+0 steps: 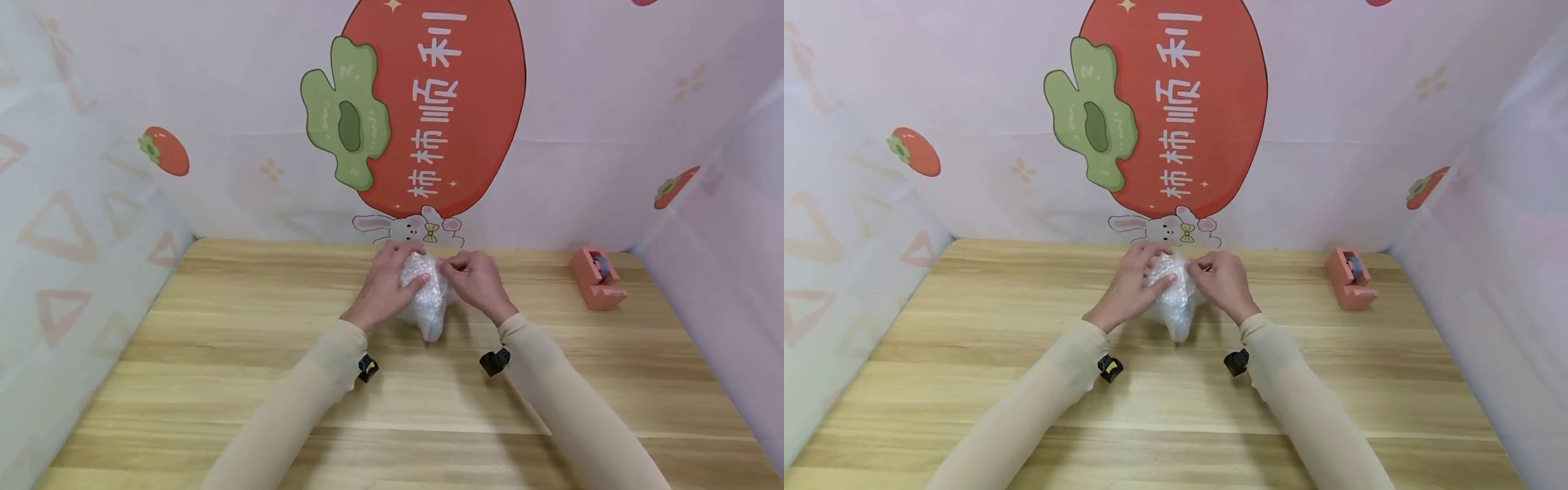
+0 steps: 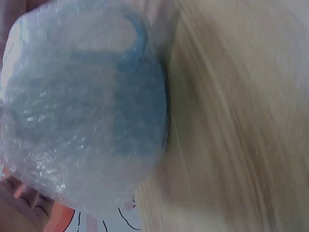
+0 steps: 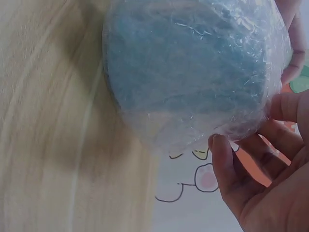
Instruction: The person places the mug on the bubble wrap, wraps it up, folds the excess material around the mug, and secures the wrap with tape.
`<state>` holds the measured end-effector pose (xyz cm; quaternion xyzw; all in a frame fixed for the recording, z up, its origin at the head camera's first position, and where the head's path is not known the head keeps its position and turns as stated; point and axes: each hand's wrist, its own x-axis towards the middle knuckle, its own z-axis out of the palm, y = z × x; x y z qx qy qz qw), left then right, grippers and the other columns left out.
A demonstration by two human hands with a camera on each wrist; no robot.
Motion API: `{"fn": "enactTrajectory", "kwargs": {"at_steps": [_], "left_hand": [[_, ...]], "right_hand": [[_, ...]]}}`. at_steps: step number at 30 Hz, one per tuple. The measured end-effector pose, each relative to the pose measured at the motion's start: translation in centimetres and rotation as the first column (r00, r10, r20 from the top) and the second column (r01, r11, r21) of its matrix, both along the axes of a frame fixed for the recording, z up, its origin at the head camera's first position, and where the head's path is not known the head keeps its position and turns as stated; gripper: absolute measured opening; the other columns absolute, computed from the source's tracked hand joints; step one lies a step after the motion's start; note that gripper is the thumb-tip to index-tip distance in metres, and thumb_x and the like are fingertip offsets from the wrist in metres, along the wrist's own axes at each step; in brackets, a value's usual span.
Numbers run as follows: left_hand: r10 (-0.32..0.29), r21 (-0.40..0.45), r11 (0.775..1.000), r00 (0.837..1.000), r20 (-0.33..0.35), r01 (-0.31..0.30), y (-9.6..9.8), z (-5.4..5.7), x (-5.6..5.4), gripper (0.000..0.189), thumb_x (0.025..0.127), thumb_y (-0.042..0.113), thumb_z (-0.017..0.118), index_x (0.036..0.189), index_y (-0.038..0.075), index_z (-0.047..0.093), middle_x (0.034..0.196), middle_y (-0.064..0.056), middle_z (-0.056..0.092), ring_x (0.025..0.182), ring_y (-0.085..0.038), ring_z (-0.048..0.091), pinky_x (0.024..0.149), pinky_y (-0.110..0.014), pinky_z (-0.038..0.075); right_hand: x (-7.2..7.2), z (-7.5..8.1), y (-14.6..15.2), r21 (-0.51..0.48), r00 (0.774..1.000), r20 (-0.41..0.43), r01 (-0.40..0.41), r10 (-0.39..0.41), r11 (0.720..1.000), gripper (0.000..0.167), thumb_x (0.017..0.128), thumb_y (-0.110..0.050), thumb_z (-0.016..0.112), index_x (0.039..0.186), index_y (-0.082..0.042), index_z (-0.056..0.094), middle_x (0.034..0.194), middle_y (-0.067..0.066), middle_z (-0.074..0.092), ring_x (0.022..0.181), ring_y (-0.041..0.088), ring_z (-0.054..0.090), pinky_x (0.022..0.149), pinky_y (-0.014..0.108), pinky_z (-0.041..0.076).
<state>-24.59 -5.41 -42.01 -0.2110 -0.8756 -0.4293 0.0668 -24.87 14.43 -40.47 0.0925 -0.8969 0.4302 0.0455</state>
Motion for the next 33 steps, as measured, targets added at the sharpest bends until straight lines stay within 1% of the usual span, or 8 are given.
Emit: {"fn": "enactTrajectory", "kwargs": {"at_steps": [3,7,11,14,17,22,27,33], "left_hand": [[-0.039,0.082,0.996,0.995,0.088,0.031,-0.1,0.1,-0.1,0.042,0.095,0.022,0.072,0.134,0.018,0.056,0.13,-0.005,0.05,0.117,-0.023,0.049,0.097,-0.044,0.049],[-0.08,0.28,0.96,0.97,0.229,0.013,0.1,-0.1,0.1,0.032,0.095,0.014,0.072,0.125,0.012,0.062,0.129,-0.005,0.054,0.114,-0.024,0.054,0.095,-0.041,0.049],[-0.068,0.342,0.939,0.957,0.281,-0.034,0.1,-0.2,0.2,0.023,0.093,0.013,0.074,0.115,0.011,0.066,0.126,-0.005,0.057,0.112,-0.027,0.056,0.091,-0.042,0.05],[-0.023,0.343,0.937,0.964,0.264,-0.071,0.1,0.0,0.4,0.022,0.089,0.011,0.078,0.105,0.009,0.062,0.121,-0.006,0.062,0.108,-0.028,0.058,0.088,-0.041,0.052],[0.021,0.279,0.958,0.982,0.188,-0.074,0.1,0.3,0.9,0.021,0.087,0.009,0.08,0.093,0.008,0.06,0.121,-0.007,0.067,0.108,-0.028,0.062,0.091,-0.042,0.054],[0.112,0.023,0.993,0.994,0.01,-0.112,0.2,1.5,2.1,0.008,0.087,0.016,0.082,0.087,0.013,0.075,0.126,-0.005,0.07,0.121,-0.027,0.061,0.105,-0.045,0.047],[0.175,-0.156,0.971,0.983,-0.052,-0.181,0.7,2.1,3.1,0.014,0.09,0.026,0.08,0.096,0.014,0.083,0.123,-0.002,0.069,0.119,-0.025,0.06,0.102,-0.042,0.048],[0.182,-0.253,0.948,0.981,-0.073,-0.195,1.0,2.1,4.1,0.025,0.095,0.033,0.073,0.108,0.013,0.081,0.129,-0.001,0.067,0.122,-0.024,0.055,0.101,-0.041,0.048]], "right_hand": [[0.1,-0.1,0.1,-0.096,0.997,0.073,0.025,-0.018,0.995,0.018,0.096,-0.016,0.07,0.102,-0.004,0.081,0.1,0.01,0.076,0.087,0.023,0.065,0.068,0.032,0.054],[0.4,0.0,0.3,-0.227,0.979,0.201,0.076,-0.029,0.971,0.02,0.096,-0.014,0.07,0.105,0.001,0.079,0.107,0.015,0.074,0.089,0.024,0.068,0.079,0.04,0.06],[0.5,0.1,0.5,-0.287,0.959,0.28,0.117,-0.034,0.951,0.021,0.096,-0.011,0.068,0.107,0.004,0.077,0.114,0.017,0.072,0.091,0.024,0.068,0.085,0.044,0.059],[0.8,0.1,0.5,-0.294,0.955,0.297,0.118,-0.027,0.949,0.021,0.096,-0.01,0.068,0.106,0.005,0.077,0.114,0.017,0.072,0.087,0.022,0.067,0.081,0.039,0.06],[1.2,0.0,0.7,-0.283,0.955,0.295,0.105,-0.018,0.953,0.02,0.095,-0.011,0.069,0.104,0.005,0.078,0.107,0.016,0.073,0.078,0.02,0.067,0.075,0.034,0.06],[2.1,0.1,1.1,-0.261,0.954,0.299,0.09,-0.008,0.961,0.02,0.093,-0.015,0.073,0.098,0.002,0.08,0.093,0.012,0.075,0.068,0.02,0.068,0.069,0.031,0.06],[2.7,0.3,1.4,-0.259,0.952,0.306,0.07,0.013,0.963,0.019,0.092,-0.017,0.074,0.094,0.001,0.08,0.089,0.009,0.074,0.069,0.024,0.069,0.069,0.034,0.06],[3.4,0.6,1.2,-0.202,0.963,0.27,0.066,-0.009,0.977,0.02,0.092,-0.022,0.075,0.093,-0.003,0.081,0.088,0.008,0.074,0.078,0.038,0.069,0.064,0.035,0.055]]}}
